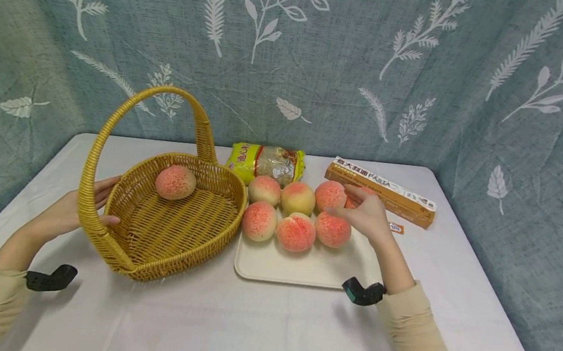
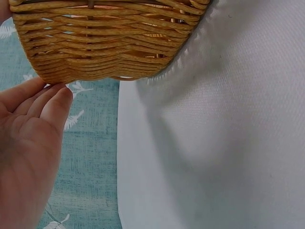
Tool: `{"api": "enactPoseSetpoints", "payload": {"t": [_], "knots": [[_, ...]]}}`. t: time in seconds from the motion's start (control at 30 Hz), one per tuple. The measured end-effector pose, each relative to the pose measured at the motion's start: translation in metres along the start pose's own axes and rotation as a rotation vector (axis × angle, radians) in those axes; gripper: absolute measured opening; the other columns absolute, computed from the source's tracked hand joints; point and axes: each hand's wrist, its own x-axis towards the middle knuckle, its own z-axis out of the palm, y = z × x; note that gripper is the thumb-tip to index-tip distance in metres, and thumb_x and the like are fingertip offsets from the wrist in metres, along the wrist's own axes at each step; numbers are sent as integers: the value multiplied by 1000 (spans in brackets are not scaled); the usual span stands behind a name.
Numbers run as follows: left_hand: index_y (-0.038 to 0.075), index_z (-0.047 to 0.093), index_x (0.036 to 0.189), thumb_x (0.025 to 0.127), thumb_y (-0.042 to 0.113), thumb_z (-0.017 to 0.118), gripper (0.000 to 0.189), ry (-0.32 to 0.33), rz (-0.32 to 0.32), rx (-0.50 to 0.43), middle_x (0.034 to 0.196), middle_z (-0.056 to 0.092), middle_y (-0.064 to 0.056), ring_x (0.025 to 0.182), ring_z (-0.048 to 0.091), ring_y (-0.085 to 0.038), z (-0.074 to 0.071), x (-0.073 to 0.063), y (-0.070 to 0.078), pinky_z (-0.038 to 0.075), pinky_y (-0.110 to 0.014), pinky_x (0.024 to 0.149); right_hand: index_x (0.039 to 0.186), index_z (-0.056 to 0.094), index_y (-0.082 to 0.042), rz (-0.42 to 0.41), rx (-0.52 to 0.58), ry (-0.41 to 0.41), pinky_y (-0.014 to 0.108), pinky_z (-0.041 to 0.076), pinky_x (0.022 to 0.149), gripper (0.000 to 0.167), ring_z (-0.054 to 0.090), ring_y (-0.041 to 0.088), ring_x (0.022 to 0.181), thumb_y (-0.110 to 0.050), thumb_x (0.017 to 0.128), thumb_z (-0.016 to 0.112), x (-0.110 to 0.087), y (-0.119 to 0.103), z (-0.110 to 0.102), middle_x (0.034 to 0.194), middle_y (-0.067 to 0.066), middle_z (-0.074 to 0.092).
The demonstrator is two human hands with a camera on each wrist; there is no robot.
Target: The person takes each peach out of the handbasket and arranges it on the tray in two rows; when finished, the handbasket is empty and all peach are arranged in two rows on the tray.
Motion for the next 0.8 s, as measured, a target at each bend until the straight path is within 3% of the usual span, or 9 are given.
{"api": "enactPoseSetpoints", "payload": {"t": [0.27,0.37,0.63,0.73,0.8], "knots": [[-5,14,153,86,7,71,89,5,10,20,150,28,-34,131,32,-54,0,1,-1,38,-2,83,146,40,2,-112,-92,-78,47,38,111,73,38,40,136,-21,85,74,12,-31,10,148,22,41],[-4,14,153,85,7,71,89,7,11,24,150,27,-33,133,36,-48,0,1,-1,39,-3,83,146,39,3,-155,-84,-110,44,36,113,74,36,38,137,-20,85,75,17,-41,18,149,20,40],[-3,14,154,85,6,71,91,13,10,15,154,22,-31,133,29,-54,0,2,-2,39,-3,85,145,42,2,-289,13,-168,34,33,115,72,35,30,140,-11,84,77,24,-67,43,149,17,41],[-3,13,154,84,6,71,92,19,2,-3,154,20,-31,135,26,-54,1,2,-3,43,-30,106,145,42,2,-318,48,-183,33,32,116,71,35,29,140,-9,84,76,27,-75,53,149,16,42],[-3,12,154,84,6,71,92,22,-2,-11,154,19,-31,135,25,-55,1,1,-3,37,-54,109,145,42,2,-341,55,-188,33,33,115,71,36,29,140,-9,84,76,30,-78,59,149,17,41]]}}
